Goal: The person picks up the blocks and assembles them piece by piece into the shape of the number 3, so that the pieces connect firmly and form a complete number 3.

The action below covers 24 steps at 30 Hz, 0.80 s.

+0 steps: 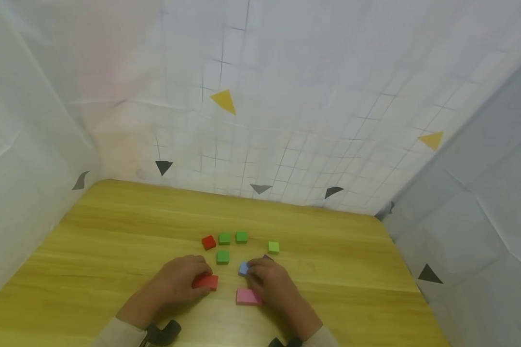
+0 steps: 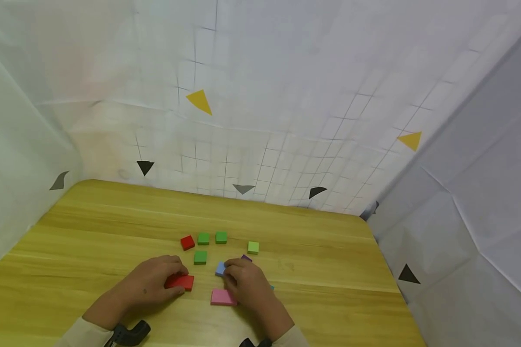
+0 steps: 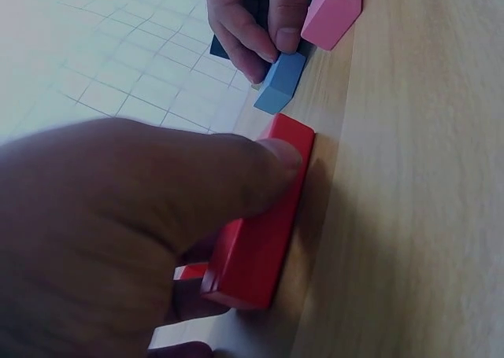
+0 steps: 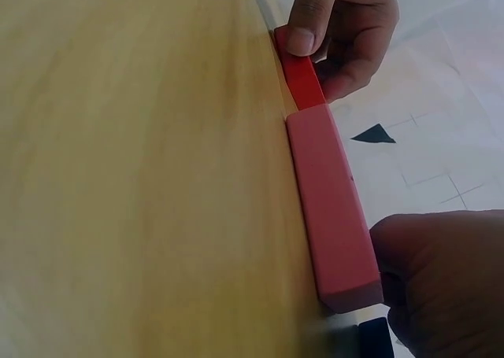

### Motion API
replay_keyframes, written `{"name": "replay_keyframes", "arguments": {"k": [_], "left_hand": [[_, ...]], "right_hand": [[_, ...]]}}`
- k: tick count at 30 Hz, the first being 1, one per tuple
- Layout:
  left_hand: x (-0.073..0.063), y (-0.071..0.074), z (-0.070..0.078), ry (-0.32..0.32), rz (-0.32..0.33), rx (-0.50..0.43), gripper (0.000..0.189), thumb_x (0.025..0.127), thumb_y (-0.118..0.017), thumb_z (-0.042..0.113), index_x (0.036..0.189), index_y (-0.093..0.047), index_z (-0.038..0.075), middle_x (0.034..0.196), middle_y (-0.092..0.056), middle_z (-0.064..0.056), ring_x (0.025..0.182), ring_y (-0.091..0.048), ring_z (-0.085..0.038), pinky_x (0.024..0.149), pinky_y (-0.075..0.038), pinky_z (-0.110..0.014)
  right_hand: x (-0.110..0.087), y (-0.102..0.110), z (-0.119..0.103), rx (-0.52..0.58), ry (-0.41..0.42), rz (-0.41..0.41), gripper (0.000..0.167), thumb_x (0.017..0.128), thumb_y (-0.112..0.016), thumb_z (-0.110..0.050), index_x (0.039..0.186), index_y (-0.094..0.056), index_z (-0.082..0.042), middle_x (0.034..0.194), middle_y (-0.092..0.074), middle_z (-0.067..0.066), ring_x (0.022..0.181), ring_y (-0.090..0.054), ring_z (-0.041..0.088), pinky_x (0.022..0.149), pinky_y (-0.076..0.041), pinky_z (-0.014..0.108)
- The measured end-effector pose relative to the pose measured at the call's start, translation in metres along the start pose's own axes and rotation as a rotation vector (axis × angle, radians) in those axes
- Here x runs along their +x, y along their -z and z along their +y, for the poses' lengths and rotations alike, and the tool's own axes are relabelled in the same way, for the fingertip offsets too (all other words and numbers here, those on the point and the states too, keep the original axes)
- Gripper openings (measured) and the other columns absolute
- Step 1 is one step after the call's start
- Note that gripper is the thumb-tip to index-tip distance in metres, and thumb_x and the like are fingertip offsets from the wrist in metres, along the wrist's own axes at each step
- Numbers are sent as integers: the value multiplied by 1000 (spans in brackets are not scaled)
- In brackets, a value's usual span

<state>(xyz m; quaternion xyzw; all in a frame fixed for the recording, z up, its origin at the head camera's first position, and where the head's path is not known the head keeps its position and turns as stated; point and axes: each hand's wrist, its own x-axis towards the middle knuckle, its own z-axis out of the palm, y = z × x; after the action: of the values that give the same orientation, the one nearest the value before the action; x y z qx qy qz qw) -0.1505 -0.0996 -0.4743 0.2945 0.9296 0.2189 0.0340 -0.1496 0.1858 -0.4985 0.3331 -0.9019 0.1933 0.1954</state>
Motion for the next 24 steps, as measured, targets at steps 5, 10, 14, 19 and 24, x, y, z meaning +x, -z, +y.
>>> {"name": "replay_keyframes", "arguments": {"k": [5, 10, 14, 19, 24], "left_hand": [[-2, -1, 0, -9, 14, 6, 22, 85, -76, 38, 102, -70, 26, 89, -55, 18, 77, -48, -3, 69, -43, -26], [-3, -1, 1, 0, 16, -10, 23, 85, -75, 38, 104, -71, 25, 89, -55, 18, 76, -48, -2, 67, -43, -24], [-2, -2, 1, -2, 20, -12, 23, 86, -75, 38, 104, -71, 24, 89, -56, 18, 77, -49, -2, 69, -45, -25], [-1, -2, 1, -10, 35, -6, 24, 85, -76, 38, 103, -72, 22, 90, -57, 18, 78, -49, -2, 71, -46, -25], [-1, -3, 1, 3, 31, 3, 24, 85, -75, 39, 104, -71, 24, 89, -56, 18, 77, -49, -2, 70, -45, -25]], "right_hand": [[-1, -2, 0, -9, 7, 8, 8, 83, -79, -18, 89, -75, -17, 109, -73, -3, 99, -69, 14, 88, -55, 29], [-1, -2, 0, -12, 8, 10, 6, 83, -78, -17, 87, -74, -18, 108, -73, -2, 99, -68, 14, 87, -55, 29], [-1, -1, 0, -6, -8, -14, 7, 84, -78, -18, 89, -74, -18, 109, -72, -3, 100, -68, 14, 87, -55, 30], [0, 1, -3, 12, -23, -41, 8, 85, -78, -19, 92, -75, -16, 111, -72, -3, 101, -68, 14, 89, -55, 31], [0, 3, -5, 18, -30, -44, 7, 85, -78, -18, 91, -74, -17, 113, -73, -1, 104, -68, 16, 91, -55, 32]]}}
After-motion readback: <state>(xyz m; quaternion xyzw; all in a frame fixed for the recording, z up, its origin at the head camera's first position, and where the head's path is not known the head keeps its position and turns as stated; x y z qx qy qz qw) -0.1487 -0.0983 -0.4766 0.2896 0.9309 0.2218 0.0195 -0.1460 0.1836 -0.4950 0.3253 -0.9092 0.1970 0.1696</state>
